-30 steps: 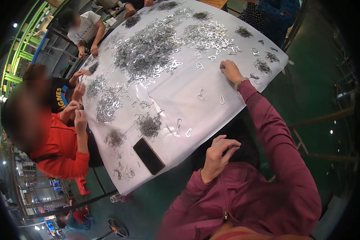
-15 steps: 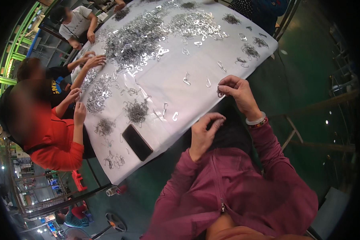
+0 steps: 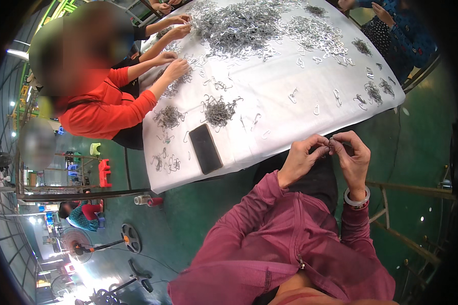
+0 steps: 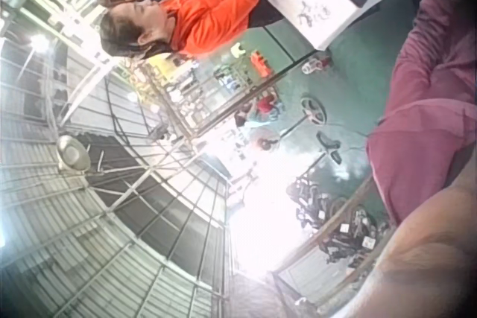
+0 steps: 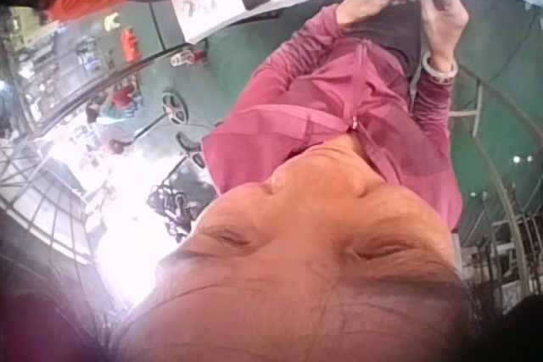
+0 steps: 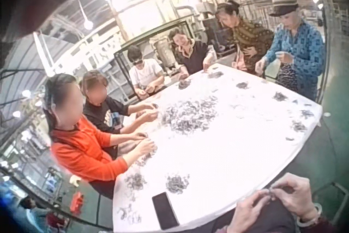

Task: The person walks to a table and joins others in assembling small metal clips. They pick up individual clips from a pile and link them together by hand to form a chain.

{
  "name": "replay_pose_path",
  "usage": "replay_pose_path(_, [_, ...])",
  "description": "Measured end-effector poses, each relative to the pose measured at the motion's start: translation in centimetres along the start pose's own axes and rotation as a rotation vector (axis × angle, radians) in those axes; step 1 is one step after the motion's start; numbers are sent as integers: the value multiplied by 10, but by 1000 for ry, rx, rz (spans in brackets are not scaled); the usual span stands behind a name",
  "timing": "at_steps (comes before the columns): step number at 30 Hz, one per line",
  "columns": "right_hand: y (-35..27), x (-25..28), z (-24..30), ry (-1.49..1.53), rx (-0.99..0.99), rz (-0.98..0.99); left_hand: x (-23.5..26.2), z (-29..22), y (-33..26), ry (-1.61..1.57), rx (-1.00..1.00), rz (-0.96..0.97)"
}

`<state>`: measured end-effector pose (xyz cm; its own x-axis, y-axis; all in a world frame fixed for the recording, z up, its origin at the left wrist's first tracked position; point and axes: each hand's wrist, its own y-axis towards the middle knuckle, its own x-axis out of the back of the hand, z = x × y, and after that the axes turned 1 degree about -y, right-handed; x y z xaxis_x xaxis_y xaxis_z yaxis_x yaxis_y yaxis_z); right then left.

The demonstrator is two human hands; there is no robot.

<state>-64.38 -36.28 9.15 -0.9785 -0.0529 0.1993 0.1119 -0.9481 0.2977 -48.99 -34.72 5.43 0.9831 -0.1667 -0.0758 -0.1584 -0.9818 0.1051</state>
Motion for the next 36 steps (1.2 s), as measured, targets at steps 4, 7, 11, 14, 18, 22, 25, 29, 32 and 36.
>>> replay_pose_path(4, [1, -3, 1, 13, 11, 18, 6, 1, -2, 9, -20, 19])
replay_pose_path(7, [0, -6, 6, 91, 14, 25, 12, 6, -3, -23, 47, 78])
replay_pose_path(11, [4, -5, 14, 78, 6, 27, 47, 17, 5, 145, -62, 1])
replay_pose_path(14, [6, -5, 18, 109, -2, 24, 128, 27, 38, 533, -180, -288])
replay_pose_path(18, [4, -5, 21, 132, -39, 33, 227, 44, 73, 980, 52, -434])
replay_pose_path(22, [1, -4, 21, 138, -59, 21, 255, 66, 85, 1285, 206, -270])
replay_pose_path(25, [-1, -2, 22, 128, -64, 16, 255, 71, 87, 1317, 216, -256])
replay_pose_path(29, [-5, 3, 25, 119, -61, 23, 253, 67, 84, 1282, 165, -353])
replay_pose_path(32, [-9, 8, 27, 132, -25, 24, 255, 55, 75, 1211, 77, -433])
replay_pose_path(36, [-12, 11, 28, 121, -12, 54, 249, 38, 48, 1175, 103, -390])
